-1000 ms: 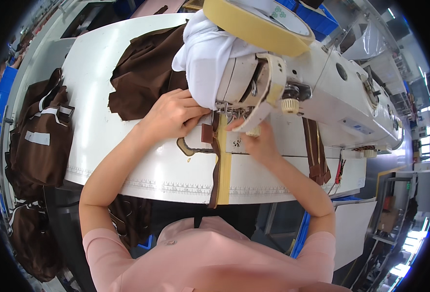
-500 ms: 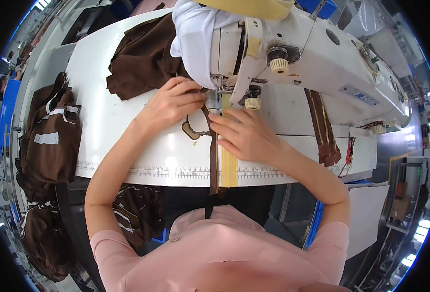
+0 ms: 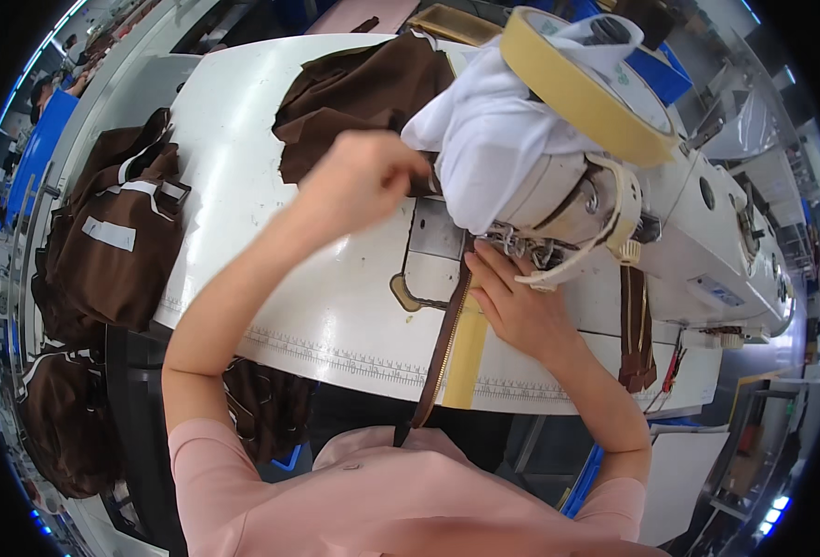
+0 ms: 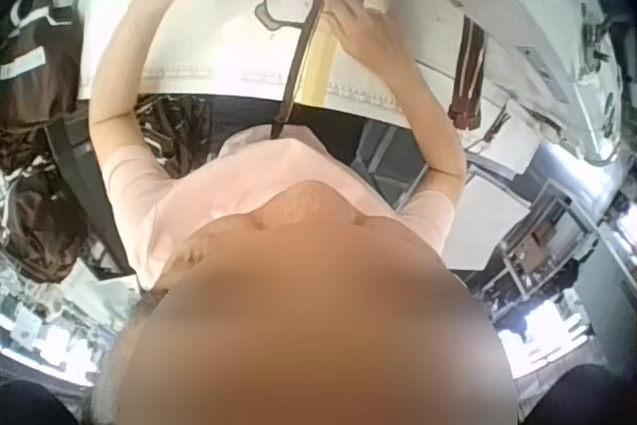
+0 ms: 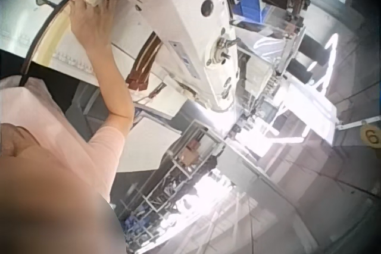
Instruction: Sewing zippers onto brown fabric panels using an industrial sewing machine.
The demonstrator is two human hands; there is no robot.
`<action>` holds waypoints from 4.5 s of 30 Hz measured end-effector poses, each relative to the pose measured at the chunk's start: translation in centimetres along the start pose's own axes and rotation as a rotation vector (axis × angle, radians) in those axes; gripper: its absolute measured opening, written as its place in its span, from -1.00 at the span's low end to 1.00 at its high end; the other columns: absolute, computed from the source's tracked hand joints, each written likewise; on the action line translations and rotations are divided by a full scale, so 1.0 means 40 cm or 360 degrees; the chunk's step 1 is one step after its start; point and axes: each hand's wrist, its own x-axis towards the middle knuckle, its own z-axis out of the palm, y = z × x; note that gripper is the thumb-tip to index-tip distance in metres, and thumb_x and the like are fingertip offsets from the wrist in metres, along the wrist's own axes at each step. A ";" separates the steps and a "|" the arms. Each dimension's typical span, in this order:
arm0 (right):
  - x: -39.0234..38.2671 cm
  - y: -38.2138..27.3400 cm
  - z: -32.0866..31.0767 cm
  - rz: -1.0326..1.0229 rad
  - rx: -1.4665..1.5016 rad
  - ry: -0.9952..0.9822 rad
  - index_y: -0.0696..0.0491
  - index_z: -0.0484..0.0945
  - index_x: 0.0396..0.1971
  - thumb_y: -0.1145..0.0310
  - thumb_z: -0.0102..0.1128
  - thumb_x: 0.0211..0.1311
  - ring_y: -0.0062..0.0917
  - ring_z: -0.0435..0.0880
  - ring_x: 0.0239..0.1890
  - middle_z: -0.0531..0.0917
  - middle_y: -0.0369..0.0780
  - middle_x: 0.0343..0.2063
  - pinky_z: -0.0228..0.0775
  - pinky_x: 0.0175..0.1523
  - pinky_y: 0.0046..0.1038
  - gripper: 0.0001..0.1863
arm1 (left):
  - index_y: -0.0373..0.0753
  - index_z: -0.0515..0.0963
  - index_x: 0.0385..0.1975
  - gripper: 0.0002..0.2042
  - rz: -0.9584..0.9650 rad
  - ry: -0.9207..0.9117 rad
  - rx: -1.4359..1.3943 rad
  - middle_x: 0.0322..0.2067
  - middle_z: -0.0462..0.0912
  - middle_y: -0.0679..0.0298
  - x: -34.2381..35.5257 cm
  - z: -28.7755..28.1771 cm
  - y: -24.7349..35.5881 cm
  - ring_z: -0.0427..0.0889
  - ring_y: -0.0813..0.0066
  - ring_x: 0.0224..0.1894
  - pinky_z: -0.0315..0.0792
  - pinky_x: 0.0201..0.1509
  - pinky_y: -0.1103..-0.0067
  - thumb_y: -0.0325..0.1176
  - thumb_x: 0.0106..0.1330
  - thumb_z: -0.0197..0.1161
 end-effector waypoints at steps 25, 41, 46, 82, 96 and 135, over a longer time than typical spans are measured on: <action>-0.028 -0.112 -0.007 -0.0456 0.0192 0.0500 0.13 0.62 -0.37 0.51 0.21 -0.11 -0.36 0.62 -0.12 0.64 -0.18 -0.25 0.49 -0.09 -0.38 -0.79 | -0.19 0.57 -0.48 -0.95 0.0715 0.0145 0.0585 -0.45 0.59 0.17 0.296 -0.007 -0.303 0.57 0.18 -0.23 0.43 -0.11 0.37 -0.43 0.05 0.22; 0.071 -0.110 0.001 -0.0579 -0.0045 0.0450 0.21 0.57 -0.35 0.52 0.23 -0.22 -0.48 0.62 -0.39 0.56 -0.16 -0.24 0.51 -0.30 -0.49 -0.71 | -0.32 0.44 -0.32 -0.85 0.0206 -0.0437 -0.0033 -0.47 0.50 0.19 -0.264 -0.002 0.221 0.55 0.19 -0.42 0.48 -0.32 0.45 -0.49 0.12 0.19; 0.051 -0.090 0.004 -0.0686 0.0073 0.0788 0.23 0.58 -0.31 0.50 0.21 -0.14 -0.42 0.66 -0.27 0.58 -0.18 -0.27 0.55 -0.18 -0.46 -0.71 | -0.22 0.49 -0.12 -0.78 0.0091 -0.0181 -0.0023 -0.23 0.55 0.24 -0.148 0.069 0.149 0.42 0.27 -0.10 0.25 0.00 0.41 -0.43 0.23 0.18; 0.016 -0.095 0.006 -0.0157 0.0073 0.0353 0.26 0.51 -0.52 0.47 0.20 -0.19 -0.27 0.70 -0.23 0.58 0.15 -0.21 0.59 -0.16 -0.49 -0.81 | -0.26 0.63 -0.47 -0.94 0.0244 -0.0152 0.0302 -0.48 0.63 0.12 -0.092 0.121 0.068 0.62 0.14 -0.46 0.48 -0.41 0.40 -0.49 0.05 0.34; 0.008 -0.091 -0.002 -0.0062 0.0082 0.0429 0.26 0.58 -0.23 0.44 0.18 -0.18 -0.24 0.54 -0.09 0.58 -0.11 -0.30 0.35 0.19 -0.35 -0.61 | -0.24 0.61 -0.40 -0.70 0.0358 -0.0076 0.0311 -0.35 0.57 0.16 -0.103 0.145 0.053 0.55 0.14 -0.24 0.42 -0.14 0.35 -0.59 -0.26 0.24; -0.205 -0.209 -0.064 -0.0706 0.0238 0.0306 0.18 0.60 -0.37 0.44 0.22 -0.06 -0.35 0.63 -0.11 0.63 -0.15 -0.27 0.53 -0.03 -0.44 -0.79 | -0.24 0.45 -0.63 -0.95 0.0829 0.0010 0.0111 -0.69 0.26 0.33 -0.330 0.056 0.331 0.44 0.44 -0.54 0.45 0.07 0.43 -0.50 -0.14 0.16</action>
